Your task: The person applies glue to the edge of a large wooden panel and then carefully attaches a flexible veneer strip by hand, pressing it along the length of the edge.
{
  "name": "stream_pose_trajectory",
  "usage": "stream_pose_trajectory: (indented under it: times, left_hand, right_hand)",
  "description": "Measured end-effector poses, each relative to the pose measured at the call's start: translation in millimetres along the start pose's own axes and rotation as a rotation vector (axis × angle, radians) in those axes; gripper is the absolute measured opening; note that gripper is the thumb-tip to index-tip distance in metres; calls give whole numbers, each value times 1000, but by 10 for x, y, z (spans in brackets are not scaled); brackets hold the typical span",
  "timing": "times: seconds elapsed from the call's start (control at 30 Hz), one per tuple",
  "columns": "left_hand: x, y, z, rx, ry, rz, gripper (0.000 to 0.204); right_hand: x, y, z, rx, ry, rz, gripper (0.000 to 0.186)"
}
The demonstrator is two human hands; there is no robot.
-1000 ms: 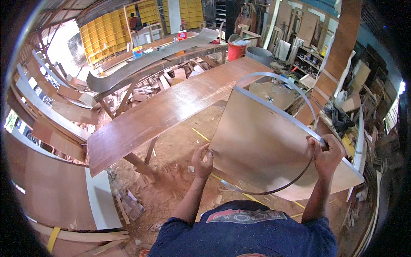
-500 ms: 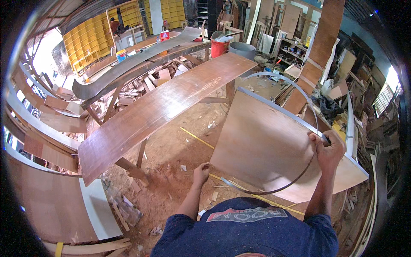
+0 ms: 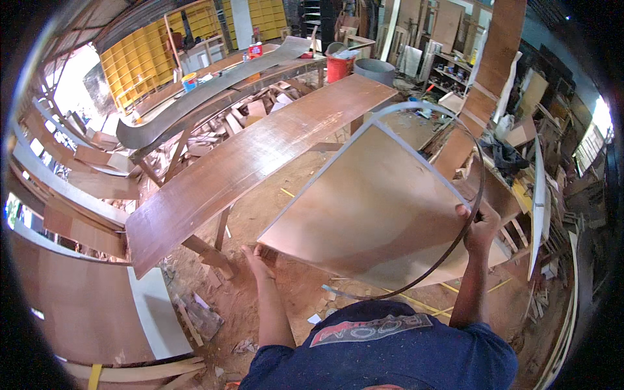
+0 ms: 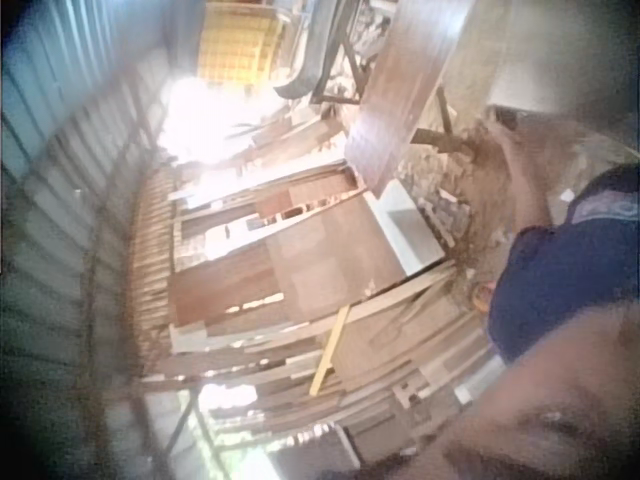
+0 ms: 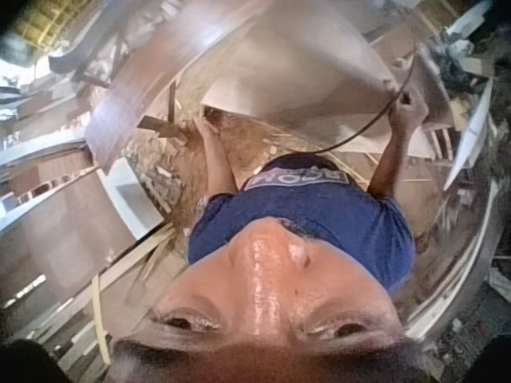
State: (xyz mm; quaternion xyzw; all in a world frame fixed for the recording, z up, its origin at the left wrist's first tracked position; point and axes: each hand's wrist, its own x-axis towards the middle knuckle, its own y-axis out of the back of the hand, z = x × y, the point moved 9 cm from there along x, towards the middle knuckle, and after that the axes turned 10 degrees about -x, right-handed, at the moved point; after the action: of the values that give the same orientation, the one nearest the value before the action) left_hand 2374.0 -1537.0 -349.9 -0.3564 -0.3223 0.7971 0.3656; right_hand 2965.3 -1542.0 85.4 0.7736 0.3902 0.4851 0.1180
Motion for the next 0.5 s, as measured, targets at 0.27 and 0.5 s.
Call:
stream_pose_trajectory:
  times: [0.27,0.5]
  left_hand:
    - [-247,1326,1008,-17,-197,493,29]
    - [-836,2440,1067,56,-102,656,51]
  right_hand:
    - [-139,-1171,-142,280,99,-180,55]
    - [105,-2083,-842,518,342,-209,56]
